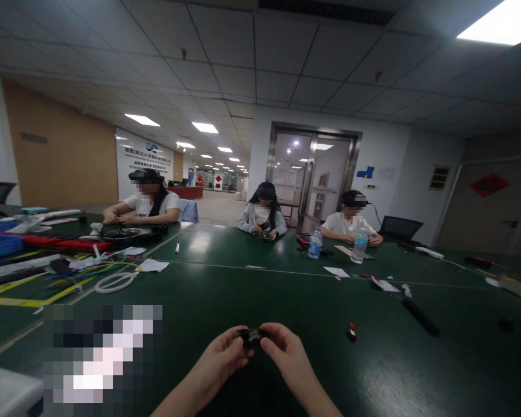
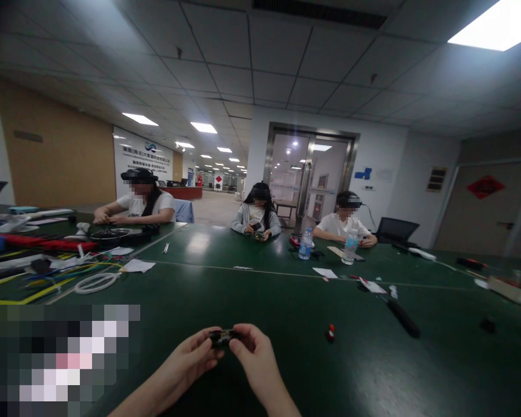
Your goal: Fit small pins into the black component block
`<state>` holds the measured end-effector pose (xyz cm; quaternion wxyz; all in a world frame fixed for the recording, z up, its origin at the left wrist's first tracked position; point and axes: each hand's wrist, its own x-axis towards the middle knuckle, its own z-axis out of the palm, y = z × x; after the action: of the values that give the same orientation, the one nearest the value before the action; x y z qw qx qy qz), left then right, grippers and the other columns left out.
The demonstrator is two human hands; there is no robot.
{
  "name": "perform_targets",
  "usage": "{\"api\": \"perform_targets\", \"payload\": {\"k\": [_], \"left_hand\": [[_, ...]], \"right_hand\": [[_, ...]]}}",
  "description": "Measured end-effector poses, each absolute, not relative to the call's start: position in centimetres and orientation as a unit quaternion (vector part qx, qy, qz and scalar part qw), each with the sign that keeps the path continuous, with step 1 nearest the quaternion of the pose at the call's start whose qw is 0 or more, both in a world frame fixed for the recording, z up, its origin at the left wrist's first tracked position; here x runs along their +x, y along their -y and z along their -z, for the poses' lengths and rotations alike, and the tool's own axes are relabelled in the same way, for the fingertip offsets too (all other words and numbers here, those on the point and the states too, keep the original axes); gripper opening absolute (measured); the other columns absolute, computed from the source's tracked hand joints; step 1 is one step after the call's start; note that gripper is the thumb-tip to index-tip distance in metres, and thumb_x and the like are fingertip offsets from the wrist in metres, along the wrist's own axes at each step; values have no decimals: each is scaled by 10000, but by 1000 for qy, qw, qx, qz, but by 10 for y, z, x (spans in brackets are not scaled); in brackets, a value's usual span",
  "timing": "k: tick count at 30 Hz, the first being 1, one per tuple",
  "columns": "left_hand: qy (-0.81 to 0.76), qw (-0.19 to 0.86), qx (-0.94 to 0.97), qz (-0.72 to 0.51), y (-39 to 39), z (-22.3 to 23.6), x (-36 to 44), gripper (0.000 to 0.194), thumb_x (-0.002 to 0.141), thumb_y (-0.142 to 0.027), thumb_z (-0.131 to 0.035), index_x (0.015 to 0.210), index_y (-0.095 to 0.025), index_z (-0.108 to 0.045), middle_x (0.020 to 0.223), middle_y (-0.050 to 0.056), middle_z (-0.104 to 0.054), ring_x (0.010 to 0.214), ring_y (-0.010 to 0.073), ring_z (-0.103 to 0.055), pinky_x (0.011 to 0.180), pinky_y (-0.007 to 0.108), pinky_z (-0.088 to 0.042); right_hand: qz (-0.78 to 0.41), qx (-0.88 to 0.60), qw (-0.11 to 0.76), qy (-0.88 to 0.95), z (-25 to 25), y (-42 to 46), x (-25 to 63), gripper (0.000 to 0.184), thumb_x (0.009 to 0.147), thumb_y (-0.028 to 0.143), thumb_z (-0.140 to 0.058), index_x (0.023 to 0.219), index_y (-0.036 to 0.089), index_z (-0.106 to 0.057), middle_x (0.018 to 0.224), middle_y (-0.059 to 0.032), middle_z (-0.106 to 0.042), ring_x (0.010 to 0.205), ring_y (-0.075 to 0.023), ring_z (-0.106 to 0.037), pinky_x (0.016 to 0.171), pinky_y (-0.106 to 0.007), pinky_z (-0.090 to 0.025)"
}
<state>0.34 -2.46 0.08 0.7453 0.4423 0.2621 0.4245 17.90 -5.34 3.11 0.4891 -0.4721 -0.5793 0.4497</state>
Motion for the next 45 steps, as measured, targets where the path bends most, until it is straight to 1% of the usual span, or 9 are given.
{"api": "perform_targets", "payload": {"k": [5, 10, 15, 22, 31, 35, 40, 45], "left_hand": [[-255, 755, 421, -433, 23, 1, 3, 486, 653, -345, -749, 1053, -183, -525, 954, 46, -625, 857, 165, -612, 802, 291, -442], [-247, 757, 407, -448, 23, 4, 3, 483, 690, -312, -727, 1089, -193, -484, 967, 46, -631, 859, 170, -626, 805, 301, -450], [-243, 759, 404, -450, 25, 1, 4, 569, 689, -267, -736, 1153, -204, -413, 998, 60, -630, 872, 166, -628, 813, 286, -441], [-250, 748, 432, -438, 24, 3, 6, 467, 654, -278, -759, 1030, -196, -494, 950, 56, -642, 856, 182, -624, 773, 282, -441], [-242, 740, 460, -428, 24, 5, 6, 533, 618, -310, -776, 1051, -190, -490, 1004, 88, -629, 911, 211, -593, 796, 310, -417], [-250, 718, 495, -421, 24, 4, 5, 572, 639, -328, -754, 1115, -205, -461, 1014, 80, -617, 960, 227, -572, 821, 330, -405], [-256, 677, 567, -394, 19, 4, 0, 455, 680, -321, -714, 1057, -206, -487, 971, 51, -626, 883, 199, -585, 776, 318, -410], [-260, 629, 619, -392, 13, 8, -4, 398, 686, -300, -706, 1017, -197, -510, 949, 41, -634, 897, 203, -576, 788, 319, -398]], "right_hand": [[-450, -468, 485, 586, -27, 52, 179, 327, 709, 314, -597, 1003, 171, -583, 992, -59, -623, 955, -215, -570, 850, -338, -432], [-441, -474, 468, 601, -26, 53, 178, 346, 715, 313, -594, 1034, 179, -578, 1012, -55, -623, 961, -217, -568, 838, -337, -436], [-418, -469, 462, 626, -20, 51, 179, 316, 742, 318, -556, 1024, 182, -593, 1017, -56, -624, 949, -210, -571, 840, -328, -434], [-400, -484, 440, 642, -20, 53, 178, 351, 746, 305, -558, 1088, 226, -562, 1069, -45, -598, 955, -210, -563, 812, -321, -448], [-362, -484, 425, 673, -22, 53, 179, 250, 731, 226, -553, 971, 253, -619, 1066, -17, -586, 959, -199, -556, 815, -300, -440], [-365, -490, 418, 672, -21, 53, 179, 242, 730, 224, -551, 960, 251, -621, 1071, -16, -580, 956, -199, -556, 813, -301, -442], [-371, -483, 417, 674, -20, 52, 180, 248, 725, 227, -556, 965, 240, -618, 1096, -22, -570, 998, -206, -540, 853, -311, -426], [-369, -482, 418, 676, -18, 51, 180, 243, 715, 241, -574, 953, 223, -624, 1121, -40, -562, 1046, -222, -515, 897, -337, -394]]}}
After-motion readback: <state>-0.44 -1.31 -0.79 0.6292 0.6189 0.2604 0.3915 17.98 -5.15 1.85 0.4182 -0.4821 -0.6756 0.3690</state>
